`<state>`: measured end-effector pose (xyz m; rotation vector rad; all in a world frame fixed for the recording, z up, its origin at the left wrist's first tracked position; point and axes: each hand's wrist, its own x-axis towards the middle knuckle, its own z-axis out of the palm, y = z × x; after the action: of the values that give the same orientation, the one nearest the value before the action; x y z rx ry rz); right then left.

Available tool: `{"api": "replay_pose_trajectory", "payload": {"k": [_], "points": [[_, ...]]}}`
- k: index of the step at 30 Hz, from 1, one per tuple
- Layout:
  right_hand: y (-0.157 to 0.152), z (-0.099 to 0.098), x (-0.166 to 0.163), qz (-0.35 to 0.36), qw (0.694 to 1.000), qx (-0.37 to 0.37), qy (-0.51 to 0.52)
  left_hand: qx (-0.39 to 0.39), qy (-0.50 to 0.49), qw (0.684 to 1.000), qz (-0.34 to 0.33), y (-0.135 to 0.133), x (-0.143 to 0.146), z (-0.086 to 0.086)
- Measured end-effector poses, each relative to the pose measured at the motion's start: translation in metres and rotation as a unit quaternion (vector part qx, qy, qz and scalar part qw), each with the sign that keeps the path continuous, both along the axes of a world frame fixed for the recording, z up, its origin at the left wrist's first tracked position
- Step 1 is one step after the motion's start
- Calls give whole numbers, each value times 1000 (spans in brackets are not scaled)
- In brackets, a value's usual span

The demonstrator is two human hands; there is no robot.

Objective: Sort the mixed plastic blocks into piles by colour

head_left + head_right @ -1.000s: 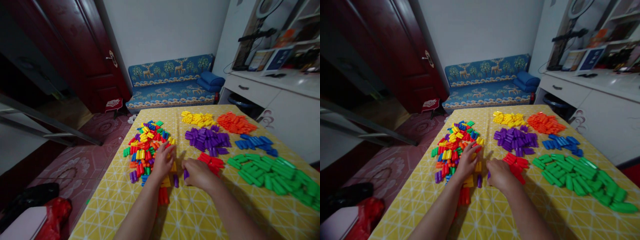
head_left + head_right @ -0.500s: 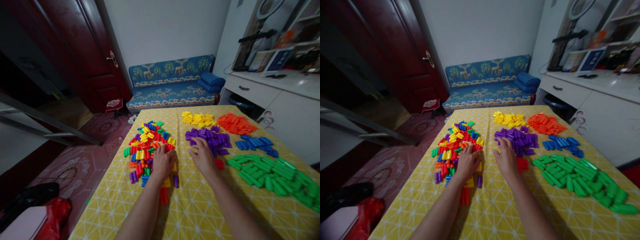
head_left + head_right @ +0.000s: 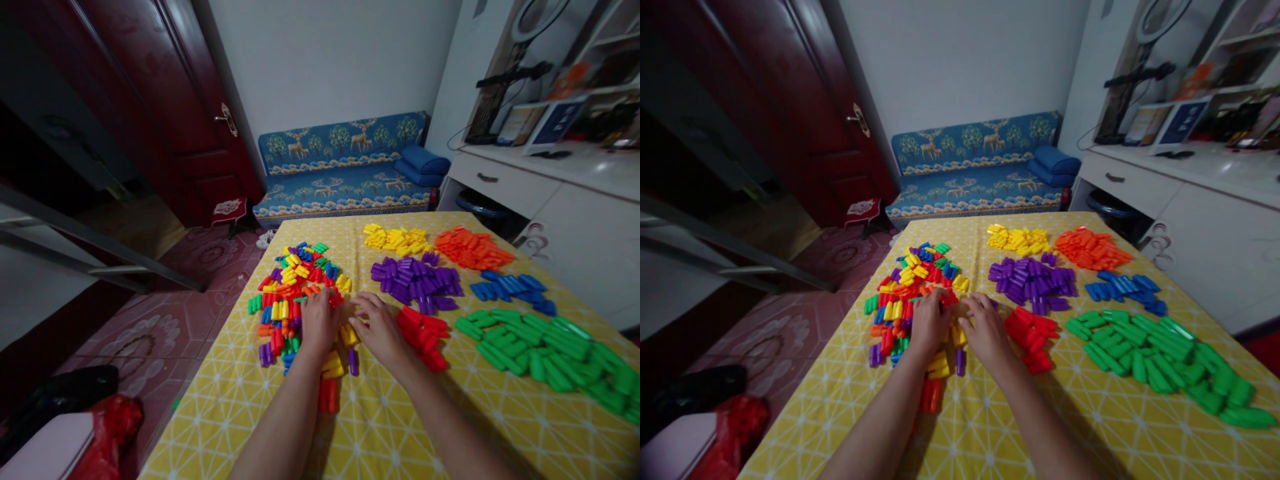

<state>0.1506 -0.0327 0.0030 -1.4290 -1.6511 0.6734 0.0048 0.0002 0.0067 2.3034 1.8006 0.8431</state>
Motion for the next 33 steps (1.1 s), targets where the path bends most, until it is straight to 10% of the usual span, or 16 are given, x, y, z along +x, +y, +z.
{"api": "replay_pose_trajectory", "payload": {"k": [9, 22, 33], "points": [[-4, 12, 0, 23, 994, 102, -27, -27, -302, 926, -224, -4, -1, -2], [-22, 22, 74, -20, 941, 25, -338, -40, -326, 931, -159, -7, -4, -2], [-62, -1, 100, -8, 936, 55, -348, -39, -323, 933, -154, -7, -3, -3]]}}
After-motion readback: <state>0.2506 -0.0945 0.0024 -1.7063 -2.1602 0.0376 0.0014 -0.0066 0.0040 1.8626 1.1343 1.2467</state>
